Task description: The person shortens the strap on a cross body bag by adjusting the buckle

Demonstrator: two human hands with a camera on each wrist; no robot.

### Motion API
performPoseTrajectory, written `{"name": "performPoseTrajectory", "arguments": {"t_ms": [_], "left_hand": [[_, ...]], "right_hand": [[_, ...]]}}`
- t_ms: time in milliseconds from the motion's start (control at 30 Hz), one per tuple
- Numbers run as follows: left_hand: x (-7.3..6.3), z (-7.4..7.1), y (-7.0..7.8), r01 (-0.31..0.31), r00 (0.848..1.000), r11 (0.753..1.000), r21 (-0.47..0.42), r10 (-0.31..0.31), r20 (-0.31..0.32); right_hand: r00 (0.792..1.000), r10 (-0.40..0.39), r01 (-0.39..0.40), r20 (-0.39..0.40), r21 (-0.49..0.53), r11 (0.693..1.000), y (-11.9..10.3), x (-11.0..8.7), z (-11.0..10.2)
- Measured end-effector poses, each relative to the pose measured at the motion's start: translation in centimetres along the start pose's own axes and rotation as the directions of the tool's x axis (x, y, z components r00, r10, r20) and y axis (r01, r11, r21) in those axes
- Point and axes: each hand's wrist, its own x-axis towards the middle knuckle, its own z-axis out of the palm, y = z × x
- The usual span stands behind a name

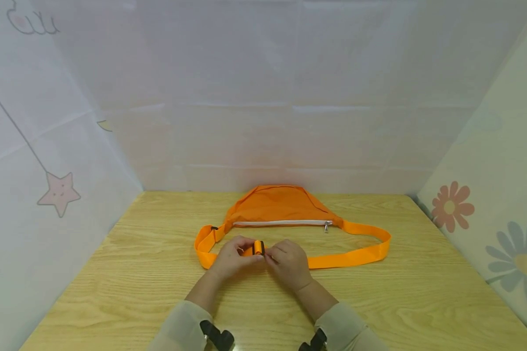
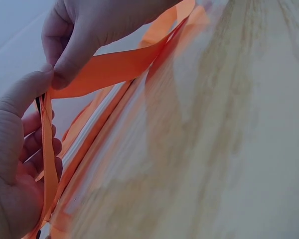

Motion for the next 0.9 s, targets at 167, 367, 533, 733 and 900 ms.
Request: {"name": "performPoseTrajectory", "arguments": {"t_ms": [167,367,533,733,900], "left_hand": [[0.0,0.0,-0.1,-0.029,1.0,1.0,-0.005,0.029,0.0],[0.0,-0.1,-0.1,-0.018,1.0,0.999,-0.037,0.017,-0.005],[-0.2,-0.1,0.5,-0.005,1.0,0.999,-0.044,0.005,-0.01],[-0.2,-0.2,0.6,0.014,1.0,0.997,-0.071,-0.015,-0.019],[-0.1,-0.2,0.1,0.016,1.0,0.996,-0.083,-0.018,-0.023]], "right_hand": [[1.0,0.009,-0.009,-0.027,0.01,1.0,-0.2,0.0,0.3],[1.0,0.02,-0.02,-0.013,0.016,1.0,-0.2,0.0,0.1],[0.996,0.063,-0.063,0.07,-0.013,0.998,-0.1,0.0,-0.5],[0.981,0.119,-0.112,0.154,-0.058,0.992,0.7,-0.7,-1.1],[0.97,0.172,-0.164,0.171,-0.058,0.985,1.4,-1.4,-1.6]]}}
